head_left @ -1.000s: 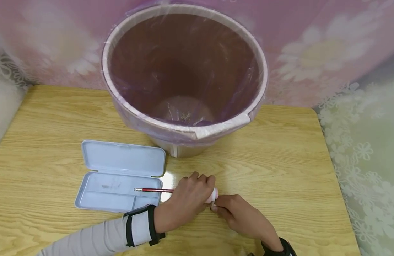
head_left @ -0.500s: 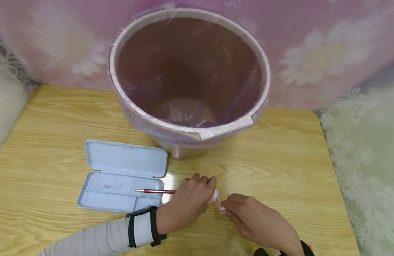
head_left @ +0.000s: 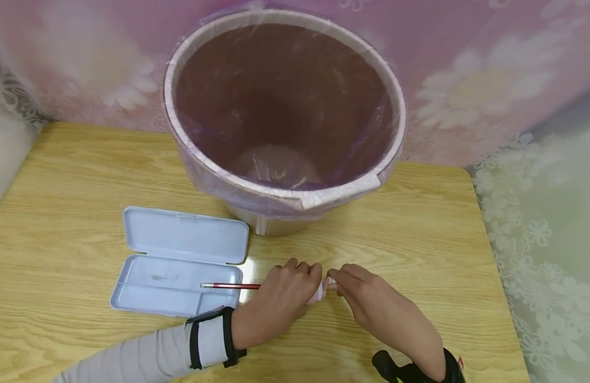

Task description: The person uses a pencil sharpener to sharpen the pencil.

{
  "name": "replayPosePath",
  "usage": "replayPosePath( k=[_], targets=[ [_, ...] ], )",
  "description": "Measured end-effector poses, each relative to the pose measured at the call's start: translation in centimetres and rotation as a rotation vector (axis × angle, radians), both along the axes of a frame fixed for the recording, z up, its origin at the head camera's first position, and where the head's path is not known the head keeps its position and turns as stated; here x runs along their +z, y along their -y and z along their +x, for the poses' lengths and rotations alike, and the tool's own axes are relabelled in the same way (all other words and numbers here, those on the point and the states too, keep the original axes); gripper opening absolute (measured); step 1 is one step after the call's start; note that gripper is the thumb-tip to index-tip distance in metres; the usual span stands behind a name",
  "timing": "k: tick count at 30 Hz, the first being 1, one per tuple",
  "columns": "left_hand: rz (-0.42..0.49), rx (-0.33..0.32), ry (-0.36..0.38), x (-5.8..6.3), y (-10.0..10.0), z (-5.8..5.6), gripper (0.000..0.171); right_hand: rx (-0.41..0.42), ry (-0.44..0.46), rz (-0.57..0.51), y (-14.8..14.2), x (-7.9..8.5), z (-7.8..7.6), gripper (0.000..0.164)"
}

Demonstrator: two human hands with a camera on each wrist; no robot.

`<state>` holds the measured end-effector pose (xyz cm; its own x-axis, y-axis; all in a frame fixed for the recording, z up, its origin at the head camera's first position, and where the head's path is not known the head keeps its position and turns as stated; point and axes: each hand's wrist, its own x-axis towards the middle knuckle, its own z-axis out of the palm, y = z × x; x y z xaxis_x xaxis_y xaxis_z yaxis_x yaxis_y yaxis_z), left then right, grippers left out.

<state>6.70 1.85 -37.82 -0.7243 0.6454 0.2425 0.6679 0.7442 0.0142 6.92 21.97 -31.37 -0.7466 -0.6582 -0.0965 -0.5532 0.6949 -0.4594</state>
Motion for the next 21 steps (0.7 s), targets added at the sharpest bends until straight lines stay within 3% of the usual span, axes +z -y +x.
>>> replayPosePath(
  k=[5,9,11,15,21],
  targets=[
    [0.010,0.011,-0.020,-0.1,0.0,0.0,0.034,0.001,0.131,-0.006,0.0,-0.8,-1.4,0.023],
    [0.021,0.022,-0.031,-0.3,-0.4,0.3,0.020,0.031,0.180,0.051,0.4,-3.2,-2.7,0.017],
    [0.020,0.022,-0.001,-0.2,-0.7,0.5,0.025,0.048,0.251,0.056,0.4,-4.5,-3.0,0.015],
    [0.002,0.036,0.030,0.0,-0.9,0.5,0.032,0.051,0.391,0.023,-0.1,-6.0,-2.6,0.023],
    [-0.012,0.058,0.005,0.1,-0.5,0.1,0.041,0.097,0.477,-0.002,-0.1,-5.9,-1.2,0.017]
  ],
)
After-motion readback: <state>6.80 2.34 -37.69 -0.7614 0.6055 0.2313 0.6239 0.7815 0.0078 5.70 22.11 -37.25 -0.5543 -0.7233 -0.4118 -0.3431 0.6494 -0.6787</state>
